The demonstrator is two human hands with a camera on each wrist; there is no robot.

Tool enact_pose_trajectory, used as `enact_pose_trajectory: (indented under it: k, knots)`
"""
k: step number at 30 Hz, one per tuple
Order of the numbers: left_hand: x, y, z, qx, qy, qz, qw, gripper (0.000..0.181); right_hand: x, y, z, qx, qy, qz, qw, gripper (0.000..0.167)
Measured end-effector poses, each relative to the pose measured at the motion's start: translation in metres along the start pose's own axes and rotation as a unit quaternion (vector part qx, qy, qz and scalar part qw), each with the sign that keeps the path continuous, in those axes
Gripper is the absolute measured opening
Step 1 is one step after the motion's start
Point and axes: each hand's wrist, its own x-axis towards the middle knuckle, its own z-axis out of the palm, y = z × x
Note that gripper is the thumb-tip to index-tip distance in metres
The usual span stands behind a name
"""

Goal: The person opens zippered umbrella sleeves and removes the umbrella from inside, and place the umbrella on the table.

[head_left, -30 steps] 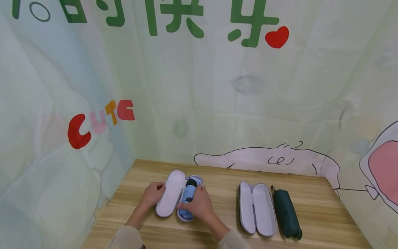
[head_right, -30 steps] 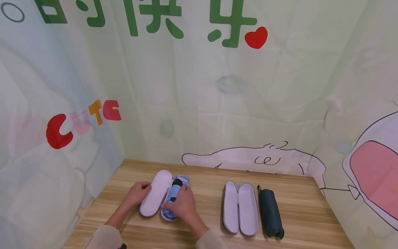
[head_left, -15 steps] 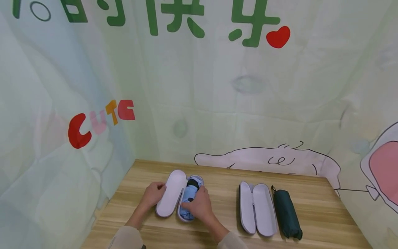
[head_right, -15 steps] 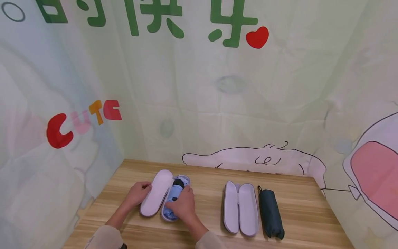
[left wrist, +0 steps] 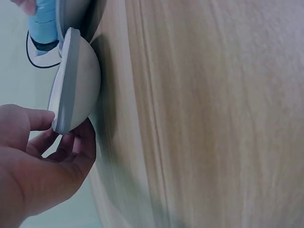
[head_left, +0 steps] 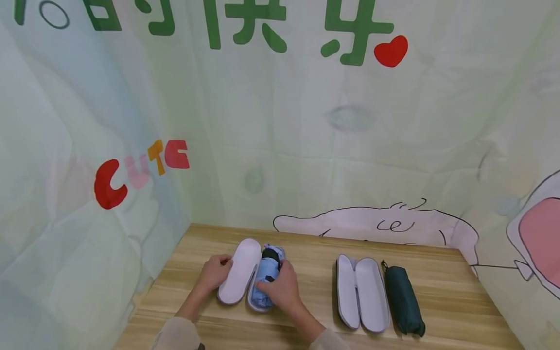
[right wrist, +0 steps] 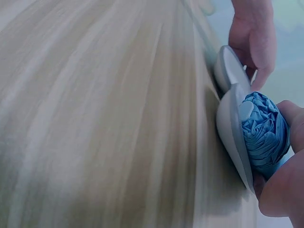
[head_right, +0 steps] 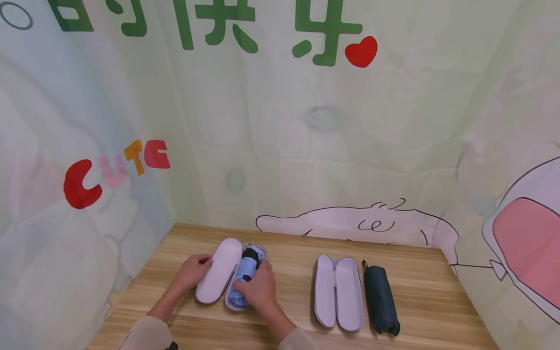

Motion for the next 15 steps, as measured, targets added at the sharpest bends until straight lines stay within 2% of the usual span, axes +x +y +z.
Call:
enact_pose_trajectory:
  k: [6, 15]
  knots:
    - [-0.001, 0.002, -0.002, 0.002, 0.001, 0.009, 1.0, 0.037, -0.001, -0.004, -0.003, 0.03, -0.006, -0.013, 0.9995, 0.091]
    - [-0.001, 0.005, -0.005, 0.004, -0.005, -0.001, 1.0, 0.038, -0.004, -0.013, -0.008, 0.067, -0.005, -0.033, 0.9972, 0.09]
